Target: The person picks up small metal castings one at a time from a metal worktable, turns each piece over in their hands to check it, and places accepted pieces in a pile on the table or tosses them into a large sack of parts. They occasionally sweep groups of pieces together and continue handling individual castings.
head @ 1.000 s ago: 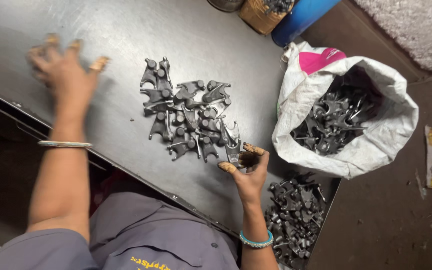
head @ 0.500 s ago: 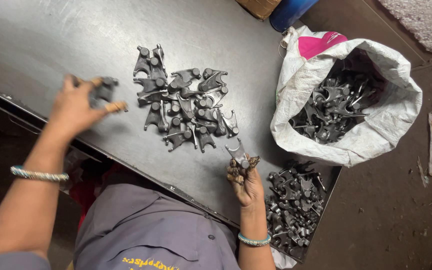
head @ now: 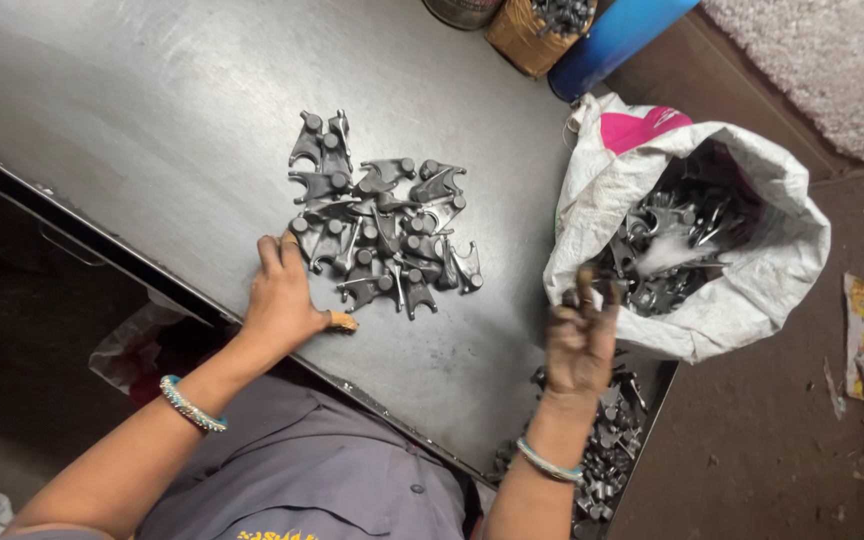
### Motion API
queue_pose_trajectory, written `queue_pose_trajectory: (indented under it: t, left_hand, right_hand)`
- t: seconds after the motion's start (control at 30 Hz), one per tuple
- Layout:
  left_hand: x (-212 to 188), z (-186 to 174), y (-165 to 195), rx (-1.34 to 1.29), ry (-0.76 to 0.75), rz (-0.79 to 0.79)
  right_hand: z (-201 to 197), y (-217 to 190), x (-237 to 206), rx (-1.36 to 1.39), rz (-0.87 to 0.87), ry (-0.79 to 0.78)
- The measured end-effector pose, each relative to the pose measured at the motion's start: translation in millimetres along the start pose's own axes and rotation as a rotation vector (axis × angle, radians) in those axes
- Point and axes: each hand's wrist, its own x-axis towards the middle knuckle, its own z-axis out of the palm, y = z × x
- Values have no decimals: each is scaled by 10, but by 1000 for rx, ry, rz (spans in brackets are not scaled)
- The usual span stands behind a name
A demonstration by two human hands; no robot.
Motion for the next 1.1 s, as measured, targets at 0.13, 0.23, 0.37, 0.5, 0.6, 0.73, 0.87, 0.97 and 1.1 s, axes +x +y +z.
queue_pose_trajectory:
  t: [0.13,0.23,0.37,0.5,0.6,0.73,0.87,0.97,1.1]
  left_hand:
    - [65,16,143,-59,-52,-58]
    - [116,25,211,-73,-11,-26]
    - [176,21,286,-97,7,-25]
    - [253,21,371,-153,-26,-61]
    - [322,34,382,-157,-41,-53]
    - [406,111,356,-127,-56,-40]
    - [402,134,320,-172,-15,15]
    - [307,54,310,-163,33,75]
    - [-3,-35,414,-25,177,252]
  right_hand:
    - [500,499,48,-1279,-24,-53]
    - [661,750,22,-1810,-461,-180]
    - [514,843,-8,-1738,-383,-86]
    - [96,854,-9,-1430,-218,2]
    - [-237,832,-79,-989,-126,25]
    - [-500,695,-278,-396,117,113]
    - [-473,671,-458,-130,343,215]
    - [-411,661,-567,-27,423,128]
    - [-388,609,-650,-48,398,125]
